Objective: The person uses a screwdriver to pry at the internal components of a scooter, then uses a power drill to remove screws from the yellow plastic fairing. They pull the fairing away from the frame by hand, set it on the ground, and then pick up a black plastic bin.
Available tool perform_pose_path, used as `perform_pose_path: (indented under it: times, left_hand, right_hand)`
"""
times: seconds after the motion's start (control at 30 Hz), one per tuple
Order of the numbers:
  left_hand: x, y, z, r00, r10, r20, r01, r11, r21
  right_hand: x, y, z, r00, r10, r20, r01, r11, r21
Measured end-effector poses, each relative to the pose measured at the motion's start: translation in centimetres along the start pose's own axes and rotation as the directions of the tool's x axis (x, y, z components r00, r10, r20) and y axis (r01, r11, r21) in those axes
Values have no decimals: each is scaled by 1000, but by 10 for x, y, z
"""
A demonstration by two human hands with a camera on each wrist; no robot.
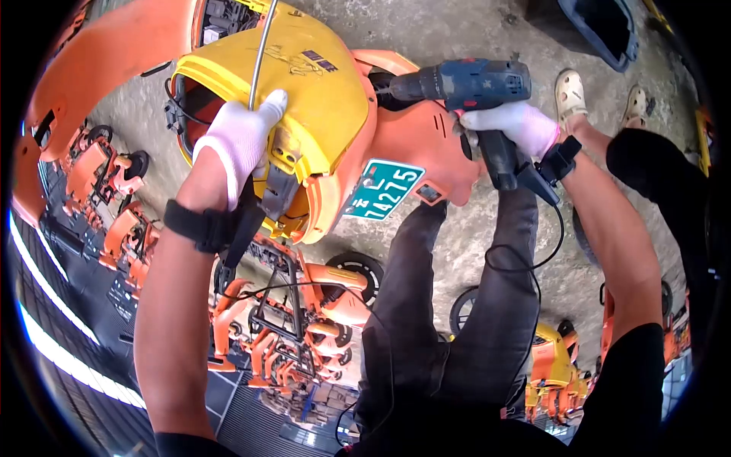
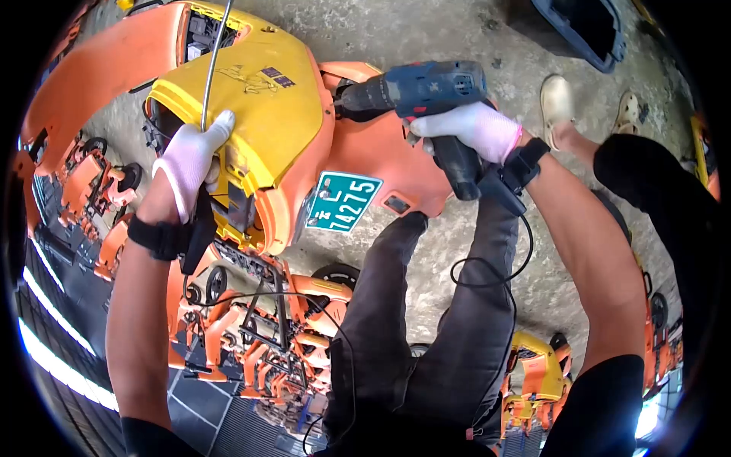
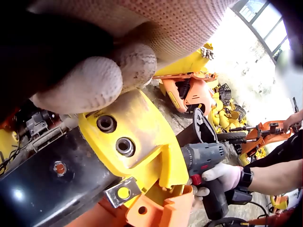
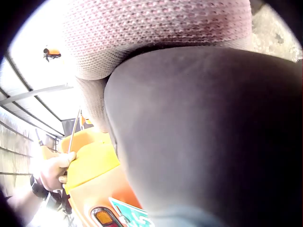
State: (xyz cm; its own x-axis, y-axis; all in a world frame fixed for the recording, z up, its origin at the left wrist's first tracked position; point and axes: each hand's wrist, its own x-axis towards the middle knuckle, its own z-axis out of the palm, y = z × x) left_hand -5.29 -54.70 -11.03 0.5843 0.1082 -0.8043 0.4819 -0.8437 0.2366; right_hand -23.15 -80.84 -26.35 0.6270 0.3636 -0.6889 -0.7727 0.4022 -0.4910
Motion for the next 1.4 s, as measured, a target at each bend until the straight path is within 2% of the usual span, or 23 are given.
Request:
perform_pose_path:
  times: [0.03, 0.07, 0.13, 0.2, 0.27, 0.43, 0.53, 0.6, 0.73, 0.8, 0.9, 1.0, 1.07, 1.13, 1.2, 1.3, 1.33, 1.4]
  left_hand:
    - [2, -2, -3, 1000, 3, 8, -4, 998, 57]
    - [3, -1, -4, 1000, -18, -6, 18, 999, 49]
    - [1, -2, -2, 1000, -17, 13, 16, 998, 58]
    - [-1, 0, -4, 999, -20, 49, 16, 997, 80]
    - [-1, 0, -3, 999, -47, 22, 45, 995, 85]
    - [-8, 14, 2, 990, -140, -32, 142, 987, 79]
    - [-9, 17, 4, 984, -165, -64, 170, 983, 63]
    - [-9, 16, 3, 990, -119, -75, 127, 984, 124]
    - [-10, 19, 2, 984, -159, -82, 167, 981, 103]
    - [-7, 14, -6, 983, -182, -3, 180, 970, 162]
    - [-11, 23, -2, 984, -180, 15, 177, 980, 92]
    - [-8, 12, -4, 976, -205, -66, 212, 970, 119]
    - [-5, 6, -8, 973, -221, -64, 228, 964, 137]
    - [-4, 5, -8, 969, -239, -57, 245, 957, 153]
    - [-5, 11, -6, 975, -222, -1, 220, 965, 143]
    - [-10, 11, -3, 975, -208, -72, 215, 971, 108]
    - [-12, 13, -1, 975, -211, -74, 219, 970, 107]
    - [-12, 17, 4, 970, -191, -152, 210, 970, 123]
  right_hand:
    - [4, -5, -1, 999, -9, 50, 9, 1000, 8]
    - [8, -11, -3, 998, 53, 39, -52, 998, -33]
    - [19, -5, -11, 993, -47, 108, 45, 999, 28]
    - [24, -5, -20, 989, 6, 150, -8, 1000, 15]
    - [30, -8, -30, 980, 49, 191, -48, 999, -10]
    - [41, -8, -40, 960, 96, 263, -117, 991, 66]
    - [44, -10, -42, 959, 71, 273, -90, 994, 59]
    - [45, -13, -41, 954, 85, 287, -111, 991, 74]
    - [49, -14, -41, 944, 123, 307, -154, 985, 79]
    - [49, -13, -42, 942, 130, 309, -159, 985, 70]
    - [51, -10, -46, 940, 134, 313, -160, 985, 57]
    - [52, -10, -45, 945, 129, 301, -146, 989, 37]
    - [54, -12, -47, 950, 126, 286, -138, 990, 20]
    - [60, -16, -52, 944, 124, 306, -61, 977, -206]
    - [65, -22, -57, 928, 60, 367, 50, 957, -285]
    - [71, -32, -60, 901, -37, 432, 172, 945, -277]
    - [74, -32, -62, 900, -36, 434, 171, 946, -277]
    - [79, -34, -65, 860, -114, 498, 266, 932, -246]
